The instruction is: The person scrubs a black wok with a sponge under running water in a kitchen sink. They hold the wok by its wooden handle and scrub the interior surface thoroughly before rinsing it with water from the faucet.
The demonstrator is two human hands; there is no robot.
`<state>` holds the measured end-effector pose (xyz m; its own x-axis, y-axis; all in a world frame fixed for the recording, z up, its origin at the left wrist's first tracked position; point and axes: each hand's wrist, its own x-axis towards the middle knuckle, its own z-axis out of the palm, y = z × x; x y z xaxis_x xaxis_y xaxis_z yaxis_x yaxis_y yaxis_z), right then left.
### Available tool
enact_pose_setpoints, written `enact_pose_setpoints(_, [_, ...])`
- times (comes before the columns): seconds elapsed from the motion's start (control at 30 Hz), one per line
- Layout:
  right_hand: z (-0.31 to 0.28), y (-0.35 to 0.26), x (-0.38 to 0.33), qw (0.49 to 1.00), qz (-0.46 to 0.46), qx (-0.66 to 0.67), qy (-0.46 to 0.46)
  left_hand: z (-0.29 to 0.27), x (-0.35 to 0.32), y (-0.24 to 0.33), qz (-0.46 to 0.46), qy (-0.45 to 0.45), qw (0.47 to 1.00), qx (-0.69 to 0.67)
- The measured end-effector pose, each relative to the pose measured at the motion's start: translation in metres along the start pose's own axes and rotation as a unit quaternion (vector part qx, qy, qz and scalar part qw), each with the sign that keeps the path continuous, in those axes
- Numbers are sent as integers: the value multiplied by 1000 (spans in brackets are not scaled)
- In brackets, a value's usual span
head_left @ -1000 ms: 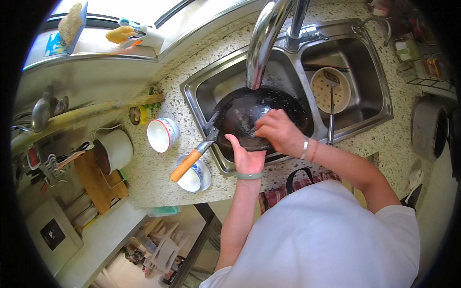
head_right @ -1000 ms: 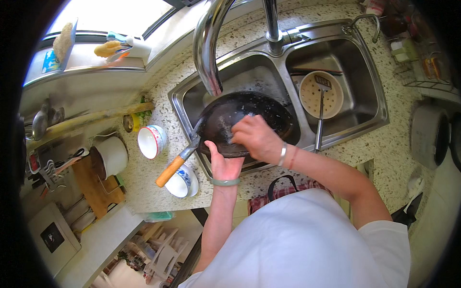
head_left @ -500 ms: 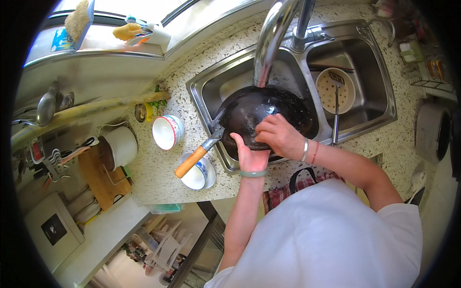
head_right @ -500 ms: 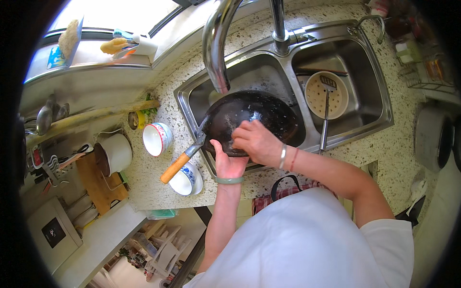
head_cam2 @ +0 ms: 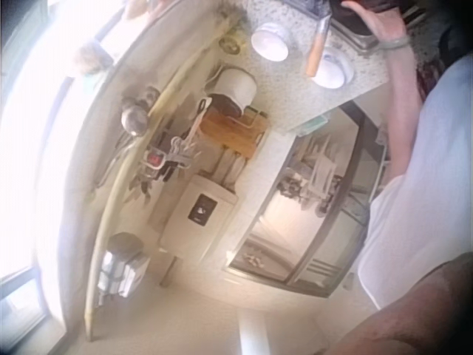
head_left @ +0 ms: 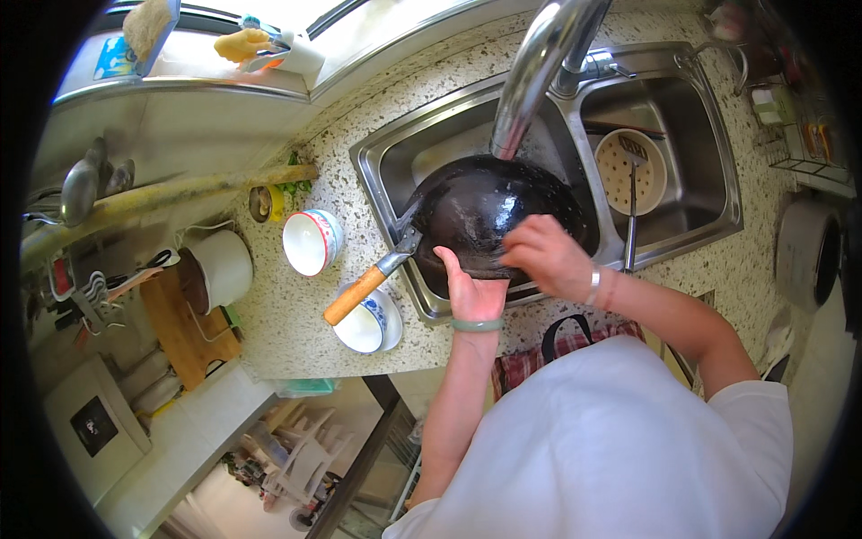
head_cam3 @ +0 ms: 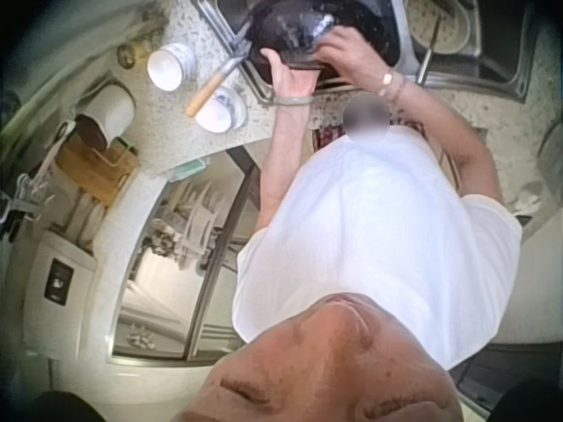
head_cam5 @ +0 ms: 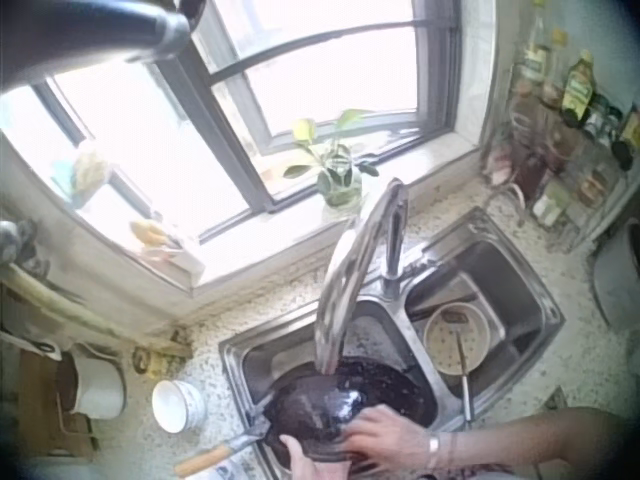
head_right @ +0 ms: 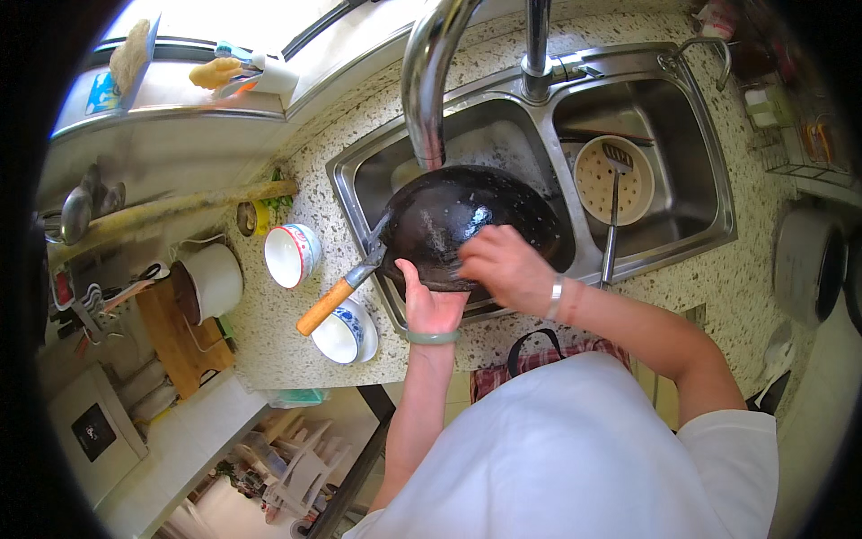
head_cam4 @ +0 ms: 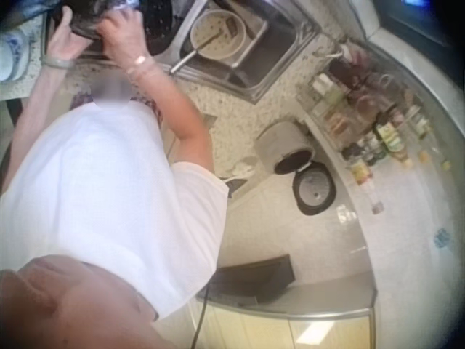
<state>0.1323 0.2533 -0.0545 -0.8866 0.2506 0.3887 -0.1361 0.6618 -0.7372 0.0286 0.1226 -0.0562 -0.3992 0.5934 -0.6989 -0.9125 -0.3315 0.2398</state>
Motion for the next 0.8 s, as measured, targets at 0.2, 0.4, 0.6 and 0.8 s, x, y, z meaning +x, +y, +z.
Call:
enact_pose_setpoints(0.2, [-5,4,-18,999,38,-13,29,-1,1,-4,26,4,1000,8])
enact_pose_setpoints(0.4, [9,0,24,1000,5,6,-25,0,2,0,2,24,1000,7])
enact_pose_setpoints(0.6, [-19,23,-27,997,67,-26,18,9,-4,-2,23,22,999,3])
enact_pose_setpoints(0.8, [36,2,38,999,-2,5,-47,-11,3,0,-2,32,999,-26])
